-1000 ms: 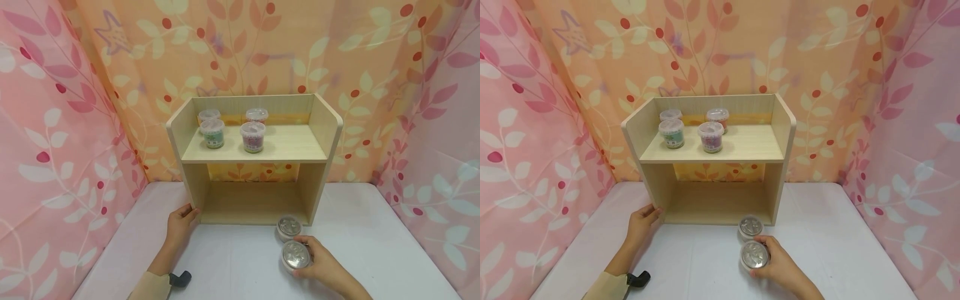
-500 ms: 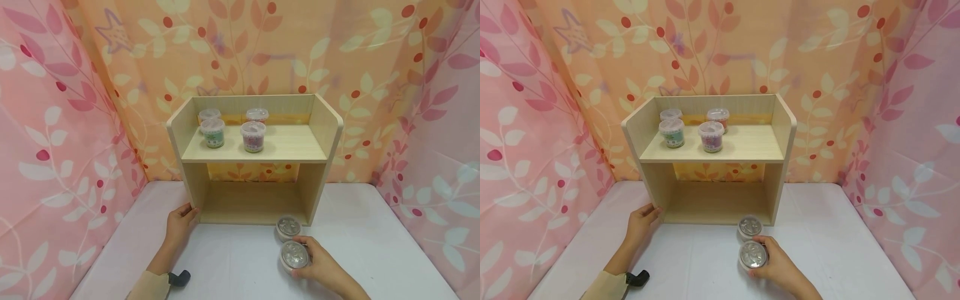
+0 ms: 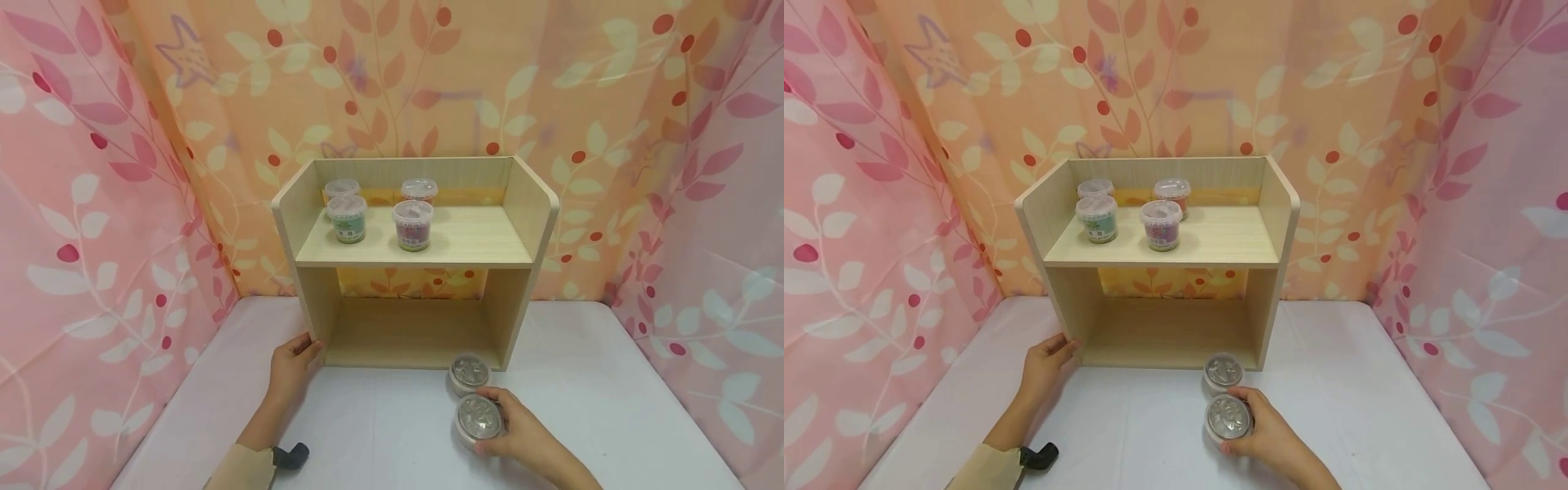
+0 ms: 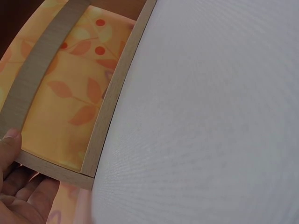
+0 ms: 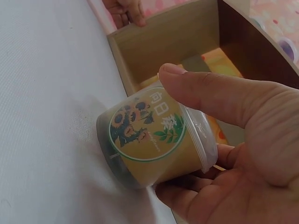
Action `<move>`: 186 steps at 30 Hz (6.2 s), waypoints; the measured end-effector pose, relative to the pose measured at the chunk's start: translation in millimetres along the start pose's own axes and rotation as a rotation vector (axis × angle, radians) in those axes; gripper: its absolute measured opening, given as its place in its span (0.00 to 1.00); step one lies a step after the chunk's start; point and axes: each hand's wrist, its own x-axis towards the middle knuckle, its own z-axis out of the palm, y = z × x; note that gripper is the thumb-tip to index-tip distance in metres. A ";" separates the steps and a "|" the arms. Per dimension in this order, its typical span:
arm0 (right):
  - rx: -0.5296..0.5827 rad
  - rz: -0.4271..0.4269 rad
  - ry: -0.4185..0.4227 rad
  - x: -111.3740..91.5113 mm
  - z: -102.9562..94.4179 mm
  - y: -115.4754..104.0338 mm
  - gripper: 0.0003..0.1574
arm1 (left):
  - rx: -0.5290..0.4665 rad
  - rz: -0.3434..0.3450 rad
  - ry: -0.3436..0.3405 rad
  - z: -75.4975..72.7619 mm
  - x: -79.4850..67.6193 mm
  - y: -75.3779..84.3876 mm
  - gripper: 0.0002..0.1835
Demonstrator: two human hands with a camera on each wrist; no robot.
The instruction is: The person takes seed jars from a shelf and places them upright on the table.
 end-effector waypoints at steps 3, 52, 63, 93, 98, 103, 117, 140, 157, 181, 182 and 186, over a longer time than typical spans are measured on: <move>0.007 0.005 -0.009 1.0 0.7 0.9 0.61 | 0.004 0.003 0.005 -0.3 -0.3 -0.9 0.21; 0.046 -0.403 0.218 45.6 -81.4 -172.6 0.43 | -0.006 -0.016 0.003 1.6 1.0 3.6 0.18; 0.128 -0.376 0.279 93.4 -86.4 -232.4 0.48 | -0.022 -0.023 -0.005 1.5 1.0 2.8 0.19; 0.241 -0.214 0.259 174.7 -64.3 -257.8 0.50 | -0.030 -0.001 0.006 3.0 1.2 2.3 0.18; 0.246 -0.208 0.266 175.8 -62.6 -257.8 0.50 | -0.032 0.012 -0.004 1.8 -0.1 3.7 0.19; 0.240 -0.209 0.272 173.3 -62.1 -258.6 0.49 | -0.034 0.007 0.002 1.4 -1.5 3.0 0.20; 0.285 -0.239 0.270 139.0 -61.7 -252.9 0.47 | -0.028 0.016 0.003 3.2 1.9 -5.0 0.17; 0.256 -0.249 0.143 85.4 -32.2 -218.8 0.45 | -0.030 0.034 0.016 3.0 2.0 -1.7 0.18; 0.236 -0.142 0.080 87.9 -10.4 -159.8 0.52 | -0.035 0.018 0.009 4.2 -2.1 1.7 0.18; 0.037 -0.052 -0.041 119.8 9.7 -91.0 0.46 | -0.025 -0.008 0.008 3.0 0.6 3.2 0.19; 0.025 -0.051 -0.039 120.8 10.8 -88.8 0.46 | -0.022 -0.007 0.008 2.9 0.6 2.7 0.19; -0.018 -0.056 -0.037 123.9 13.5 -82.4 0.48 | -0.020 -0.012 0.005 2.7 0.1 1.9 0.20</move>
